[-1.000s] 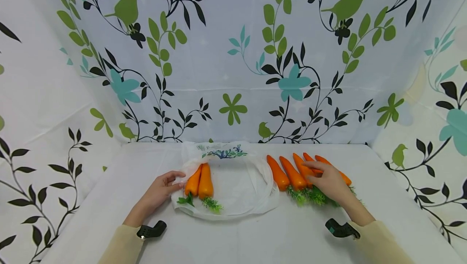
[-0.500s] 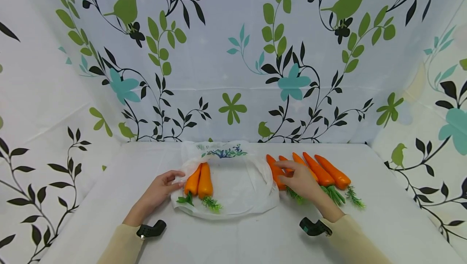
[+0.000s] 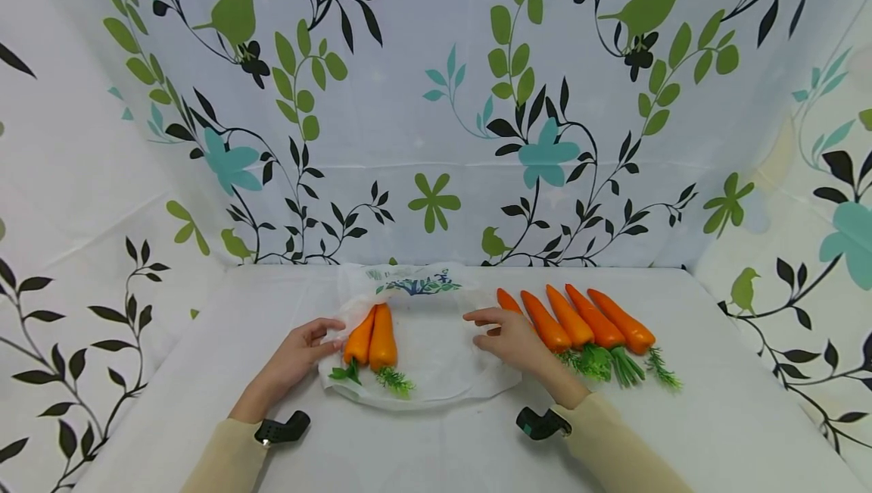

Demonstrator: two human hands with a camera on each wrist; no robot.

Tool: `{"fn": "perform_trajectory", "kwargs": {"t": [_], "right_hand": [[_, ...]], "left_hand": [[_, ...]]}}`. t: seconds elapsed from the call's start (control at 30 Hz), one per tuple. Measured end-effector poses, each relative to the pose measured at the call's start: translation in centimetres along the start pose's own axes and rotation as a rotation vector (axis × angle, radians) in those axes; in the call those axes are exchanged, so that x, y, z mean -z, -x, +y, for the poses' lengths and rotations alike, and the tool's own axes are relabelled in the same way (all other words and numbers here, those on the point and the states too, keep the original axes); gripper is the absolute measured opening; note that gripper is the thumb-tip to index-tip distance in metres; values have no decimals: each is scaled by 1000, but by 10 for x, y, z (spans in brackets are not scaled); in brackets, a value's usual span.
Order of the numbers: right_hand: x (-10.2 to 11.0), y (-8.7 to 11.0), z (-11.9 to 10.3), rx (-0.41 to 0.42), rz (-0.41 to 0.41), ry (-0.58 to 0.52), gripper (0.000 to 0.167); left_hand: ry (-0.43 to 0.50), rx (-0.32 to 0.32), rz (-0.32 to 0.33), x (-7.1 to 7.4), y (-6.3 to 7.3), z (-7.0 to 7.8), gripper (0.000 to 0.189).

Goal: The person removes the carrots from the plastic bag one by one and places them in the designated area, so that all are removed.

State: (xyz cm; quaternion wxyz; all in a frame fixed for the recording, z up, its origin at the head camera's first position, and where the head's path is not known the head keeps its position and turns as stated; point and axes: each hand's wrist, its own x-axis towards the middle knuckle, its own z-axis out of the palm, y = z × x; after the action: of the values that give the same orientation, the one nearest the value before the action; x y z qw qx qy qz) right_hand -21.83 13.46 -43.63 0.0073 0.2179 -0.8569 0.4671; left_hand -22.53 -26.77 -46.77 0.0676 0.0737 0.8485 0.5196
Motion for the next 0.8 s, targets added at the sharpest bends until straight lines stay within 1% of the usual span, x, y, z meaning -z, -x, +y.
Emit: {"fn": "perform_trajectory", "kwargs": {"t": [0.17,0.3,0.4,0.63,0.8], "right_hand": [[-14,-9,-3,29,-43,3,31],[-22,-18,-7,22,-88,-17,32],[-28,-24,-12,-5,-123,-39,33],[-46,-39,-19,-102,-187,-118,36],[-62,-50,-24,-112,-217,-151,35]], "left_hand": [[-2,-1,-4,0,-1,0,42],[-9,4,0,1,-1,0,41],[-11,1,-5,1,-1,0,42],[-16,-7,-9,1,-1,-1,42],[-26,-10,-7,0,-2,-1,40]]}}
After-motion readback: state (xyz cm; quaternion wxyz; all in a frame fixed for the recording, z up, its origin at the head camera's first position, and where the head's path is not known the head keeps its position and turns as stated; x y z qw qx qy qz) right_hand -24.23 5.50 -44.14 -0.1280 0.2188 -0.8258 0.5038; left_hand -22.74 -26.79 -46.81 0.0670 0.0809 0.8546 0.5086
